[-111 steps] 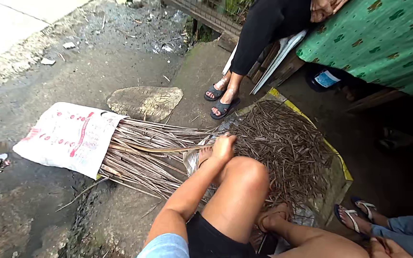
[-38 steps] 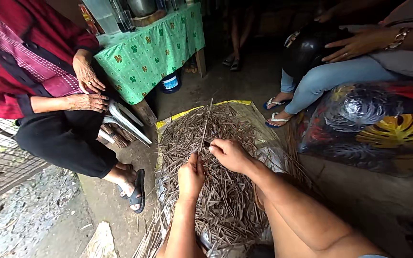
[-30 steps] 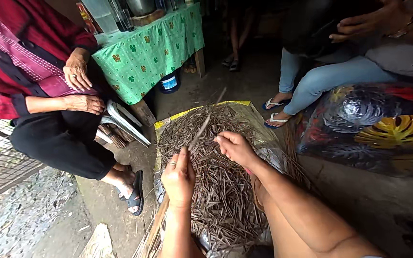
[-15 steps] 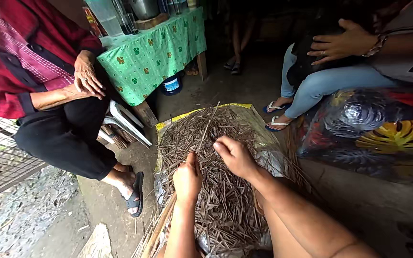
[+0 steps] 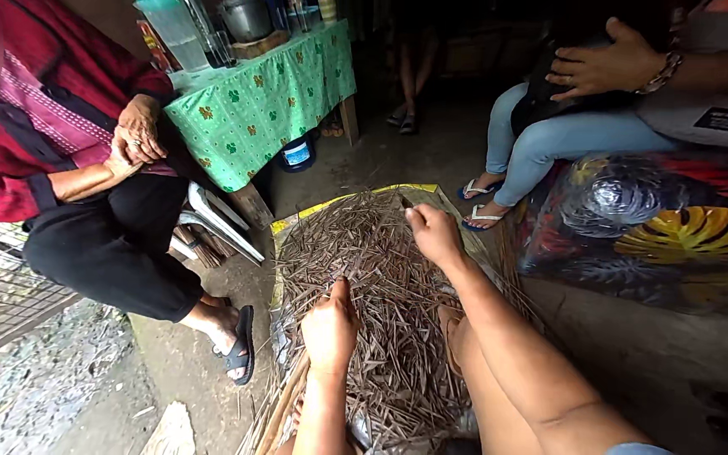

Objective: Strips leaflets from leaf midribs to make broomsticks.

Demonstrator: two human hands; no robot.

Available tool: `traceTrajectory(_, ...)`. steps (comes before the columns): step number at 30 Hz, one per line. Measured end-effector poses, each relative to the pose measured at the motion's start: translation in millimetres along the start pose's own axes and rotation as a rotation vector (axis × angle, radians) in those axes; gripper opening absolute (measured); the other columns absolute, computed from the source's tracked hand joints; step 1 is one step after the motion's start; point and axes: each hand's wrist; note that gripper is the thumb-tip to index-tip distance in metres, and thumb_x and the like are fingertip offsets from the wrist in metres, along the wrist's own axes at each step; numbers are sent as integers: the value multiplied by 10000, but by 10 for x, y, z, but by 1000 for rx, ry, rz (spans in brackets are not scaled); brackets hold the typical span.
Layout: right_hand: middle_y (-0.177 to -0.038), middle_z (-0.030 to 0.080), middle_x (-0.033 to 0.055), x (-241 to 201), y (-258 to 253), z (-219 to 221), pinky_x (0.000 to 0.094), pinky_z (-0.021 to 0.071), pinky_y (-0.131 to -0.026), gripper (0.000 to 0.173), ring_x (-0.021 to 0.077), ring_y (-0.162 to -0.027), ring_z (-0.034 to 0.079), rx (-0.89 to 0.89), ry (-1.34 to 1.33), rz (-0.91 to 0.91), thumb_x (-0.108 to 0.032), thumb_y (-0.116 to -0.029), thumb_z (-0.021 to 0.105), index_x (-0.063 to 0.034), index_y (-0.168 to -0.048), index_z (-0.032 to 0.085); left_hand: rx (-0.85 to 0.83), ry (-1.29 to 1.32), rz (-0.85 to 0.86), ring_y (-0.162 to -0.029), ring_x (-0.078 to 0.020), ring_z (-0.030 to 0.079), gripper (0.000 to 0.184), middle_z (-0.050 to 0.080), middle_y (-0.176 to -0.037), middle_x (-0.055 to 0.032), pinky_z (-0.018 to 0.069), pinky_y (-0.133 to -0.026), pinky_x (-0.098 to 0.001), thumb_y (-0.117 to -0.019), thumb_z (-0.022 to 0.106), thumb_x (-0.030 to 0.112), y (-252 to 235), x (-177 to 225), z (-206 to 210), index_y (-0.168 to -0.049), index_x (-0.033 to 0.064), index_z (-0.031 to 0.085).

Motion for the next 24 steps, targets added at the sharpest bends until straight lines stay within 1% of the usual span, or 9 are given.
traceTrajectory(2, -767, 605, 177, -20, 11, -13, 543, 479, -665, 377, 328, -694, 594, -3, -91, 10, -282, -1104, 469, 25, -1014, 669, -22, 0, -23, -637, -402, 709, 297, 695, -697, -182, 538, -558, -560, -987, 548, 116, -22, -14, -24, -1191, 43, 751)
traceTrajectory(4, -753, 609, 149, -119, 149, 51, 525, 504, -651, 349, 288, -674, 599, -76, -162, -66, -263, -1093, 485, 14, -1002, 679, -47, -9, -46, -664, -400, 715, 306, 704, -719, -185, 542, -579, -560, -998, 538, 125, -46, -5, -31, -1208, 54, 748)
traceTrajectory(9, -654, 574, 88, -333, 488, 263, 410, 478, -604, 287, 215, -611, 581, -206, -100, -287, -201, -1045, 538, 1, -892, 673, 40, -10, 2, -667, -392, 720, 298, 722, -763, -188, 550, -567, -549, -962, 569, 72, -60, -2, 49, -1188, 43, 761)
traceTrajectory(14, -693, 616, 138, -211, 275, 226, 512, 507, -632, 326, 302, -668, 642, -139, 24, -211, -241, -1060, 527, 1, -903, 679, 125, -17, 45, -688, -374, 732, 308, 742, -827, -182, 564, -569, -529, -930, 589, 20, -62, 16, 114, -1175, 55, 774)
traceTrajectory(17, -807, 653, 204, -61, 57, 81, 584, 514, -716, 377, 370, -771, 662, -74, -2, -33, -273, -1097, 474, 25, -1002, 685, 149, -7, 40, -705, -383, 739, 307, 754, -864, -197, 572, -584, -530, -946, 578, 24, -25, -30, 64, -1180, 51, 774)
traceTrajectory(19, -852, 656, 214, 27, -32, -17, 592, 496, -737, 403, 372, -798, 649, -13, -69, 55, -292, -1111, 440, 21, -1058, 688, 147, -3, 23, -707, -387, 737, 310, 753, -862, -199, 567, -592, -532, -961, 564, 41, -11, -57, 24, -1193, 48, 769)
traceTrajectory(21, -821, 638, 186, 12, -1, -23, 536, 494, -694, 380, 318, -726, 614, 1, -160, 57, -275, -1111, 442, 16, -1104, 686, 160, -9, 17, -699, -384, 736, 300, 750, -844, -194, 566, -585, -530, -970, 561, 54, -25, -76, 21, -1185, 40, 770)
traceTrajectory(22, -767, 594, 146, -6, 52, 22, 473, 488, -619, 361, 261, -636, 561, -29, -222, 40, -264, -1108, 438, 13, -1134, 666, 163, -15, 10, -698, -377, 737, 301, 750, -840, -190, 565, -582, -526, -975, 557, 63, -33, -78, 26, -1186, 44, 770)
traceTrajectory(24, -716, 555, 80, -106, 198, 95, 342, 481, -543, 339, 161, -556, 518, -150, -391, 56, -225, -1105, 438, 20, -1249, 621, 130, -5, -13, -732, -383, 743, 304, 753, -870, -197, 570, -605, -533, -993, 548, 80, -47, -66, 23, -1210, 43, 757)
Point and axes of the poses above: each hand's wrist, its own y-axis away from the middle knuckle, its own z-axis out of the palm, x = y × z
